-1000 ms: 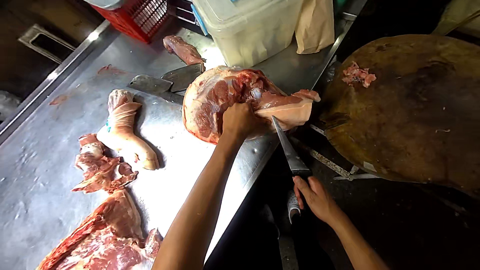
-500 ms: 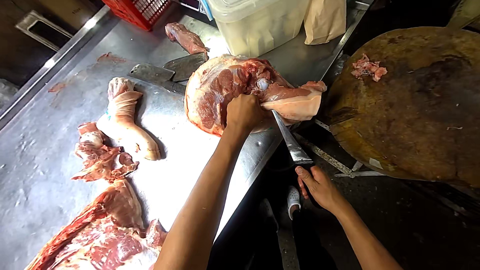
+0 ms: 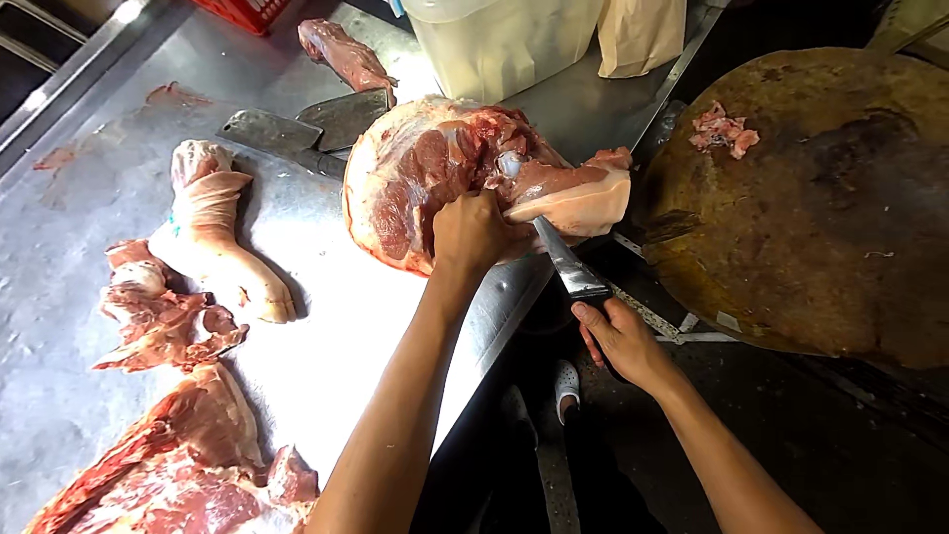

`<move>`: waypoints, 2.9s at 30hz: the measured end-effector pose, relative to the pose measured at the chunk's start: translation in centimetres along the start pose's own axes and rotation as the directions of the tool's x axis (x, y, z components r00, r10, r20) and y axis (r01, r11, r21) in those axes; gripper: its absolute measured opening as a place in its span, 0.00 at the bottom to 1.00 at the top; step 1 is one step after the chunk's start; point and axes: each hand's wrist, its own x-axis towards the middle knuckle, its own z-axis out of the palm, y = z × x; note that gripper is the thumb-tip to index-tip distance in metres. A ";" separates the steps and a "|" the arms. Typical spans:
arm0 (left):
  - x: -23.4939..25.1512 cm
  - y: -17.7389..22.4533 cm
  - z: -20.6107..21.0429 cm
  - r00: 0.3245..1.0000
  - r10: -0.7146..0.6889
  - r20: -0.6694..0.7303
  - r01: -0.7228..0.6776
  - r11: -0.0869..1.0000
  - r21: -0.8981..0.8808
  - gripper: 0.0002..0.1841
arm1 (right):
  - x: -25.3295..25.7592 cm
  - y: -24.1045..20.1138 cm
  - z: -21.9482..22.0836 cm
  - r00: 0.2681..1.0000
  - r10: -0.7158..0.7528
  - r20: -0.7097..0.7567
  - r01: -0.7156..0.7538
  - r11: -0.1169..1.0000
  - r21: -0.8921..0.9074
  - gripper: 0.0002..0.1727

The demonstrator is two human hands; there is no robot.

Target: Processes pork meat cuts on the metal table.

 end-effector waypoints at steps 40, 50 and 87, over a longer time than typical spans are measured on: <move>-2.7 3.9 -2.5 0.778 -0.362 -0.514 0.117 0.886 -0.448 0.13 | -2.0 5.0 -15.3 0.982 0.177 0.064 -0.184 0.975 0.126 0.14; -9.8 6.7 -9.0 0.466 -0.403 -0.787 -0.031 0.882 -0.470 0.07 | 6.2 -3.5 -6.2 0.948 -0.114 0.297 -0.121 0.734 0.668 0.36; -5.6 -0.2 -2.2 0.443 -0.580 -0.684 -0.042 0.749 -0.662 0.08 | 6.2 -26.1 -2.8 0.826 -0.321 0.464 0.529 0.154 -0.835 0.36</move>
